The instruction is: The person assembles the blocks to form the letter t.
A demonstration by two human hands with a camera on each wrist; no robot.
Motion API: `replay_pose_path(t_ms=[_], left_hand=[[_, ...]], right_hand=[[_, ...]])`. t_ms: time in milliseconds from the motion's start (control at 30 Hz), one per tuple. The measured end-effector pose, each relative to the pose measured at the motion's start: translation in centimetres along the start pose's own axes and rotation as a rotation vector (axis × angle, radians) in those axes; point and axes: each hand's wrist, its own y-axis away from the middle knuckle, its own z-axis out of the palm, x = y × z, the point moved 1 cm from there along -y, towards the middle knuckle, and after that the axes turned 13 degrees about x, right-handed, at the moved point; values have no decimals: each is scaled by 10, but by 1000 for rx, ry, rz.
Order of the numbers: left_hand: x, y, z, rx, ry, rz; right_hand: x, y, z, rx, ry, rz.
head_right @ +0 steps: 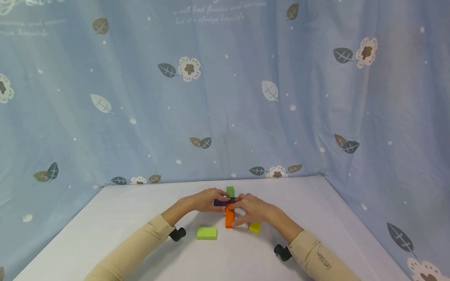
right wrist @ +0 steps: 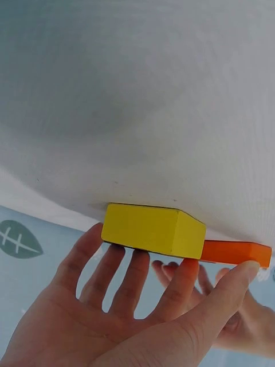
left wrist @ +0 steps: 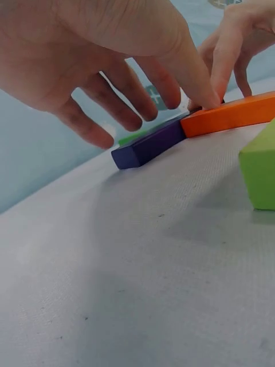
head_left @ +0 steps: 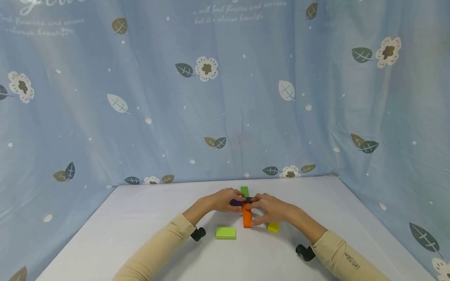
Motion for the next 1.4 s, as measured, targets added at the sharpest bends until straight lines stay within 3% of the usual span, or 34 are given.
replay_pose_path(t_ms=[433, 800, 1400], left_hand=[[3, 2, 4, -29, -23, 26], [4, 4, 4, -45, 1, 65], [5, 5, 5, -67, -10, 11]], right_hand=[[0, 2, 2, 17, -21, -51], [1, 0, 0, 0, -25, -28], [3, -1, 1, 28, -30, -73]])
